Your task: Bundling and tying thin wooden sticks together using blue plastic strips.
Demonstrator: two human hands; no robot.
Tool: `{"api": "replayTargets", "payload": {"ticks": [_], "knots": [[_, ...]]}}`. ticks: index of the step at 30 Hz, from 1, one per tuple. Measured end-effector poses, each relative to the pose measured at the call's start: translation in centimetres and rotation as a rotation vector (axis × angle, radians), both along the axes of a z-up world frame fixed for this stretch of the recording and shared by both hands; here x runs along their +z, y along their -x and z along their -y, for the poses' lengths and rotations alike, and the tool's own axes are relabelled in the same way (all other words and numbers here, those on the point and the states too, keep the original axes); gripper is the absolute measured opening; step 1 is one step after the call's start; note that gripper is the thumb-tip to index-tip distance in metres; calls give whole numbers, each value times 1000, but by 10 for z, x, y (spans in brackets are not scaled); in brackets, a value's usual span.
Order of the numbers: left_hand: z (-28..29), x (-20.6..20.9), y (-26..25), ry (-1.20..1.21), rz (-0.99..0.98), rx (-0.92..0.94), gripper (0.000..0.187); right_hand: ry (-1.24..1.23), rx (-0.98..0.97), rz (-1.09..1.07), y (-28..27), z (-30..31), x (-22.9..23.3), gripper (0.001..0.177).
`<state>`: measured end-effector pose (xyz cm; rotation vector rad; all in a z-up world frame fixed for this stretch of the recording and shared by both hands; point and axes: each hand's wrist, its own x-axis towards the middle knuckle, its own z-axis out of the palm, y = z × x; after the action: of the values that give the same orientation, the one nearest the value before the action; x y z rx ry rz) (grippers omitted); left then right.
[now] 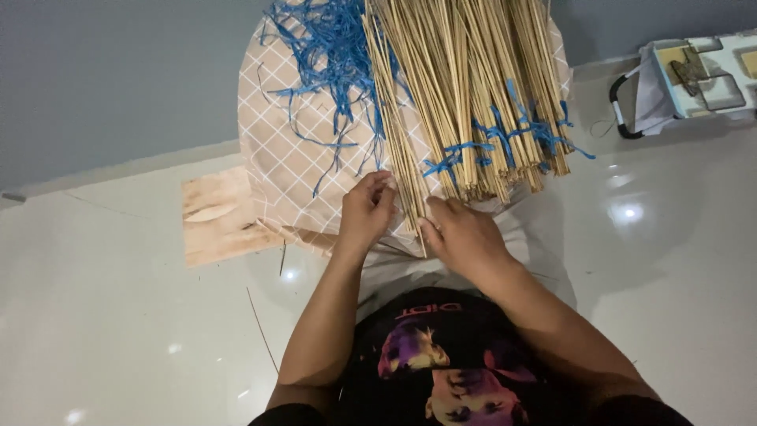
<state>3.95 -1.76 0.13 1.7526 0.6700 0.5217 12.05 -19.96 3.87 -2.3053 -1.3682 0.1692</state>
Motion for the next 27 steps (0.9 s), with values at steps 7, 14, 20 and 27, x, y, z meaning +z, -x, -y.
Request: {"api": "replayTargets", "payload": {"ticks": [7, 14, 20, 27], "knots": [[-1, 11, 4, -49, -44, 11, 24, 308, -39, 11, -7, -65, 29, 70], [7, 20, 13, 5, -40, 83, 28, 321, 16, -114, -11, -87, 32, 27], [-3, -4, 9, 135, 167, 168, 26, 399, -25, -114, 3, -86, 73, 22], [-7, -21, 8, 239, 313, 171, 26, 345, -24, -172, -19, -95, 43, 45]]}}
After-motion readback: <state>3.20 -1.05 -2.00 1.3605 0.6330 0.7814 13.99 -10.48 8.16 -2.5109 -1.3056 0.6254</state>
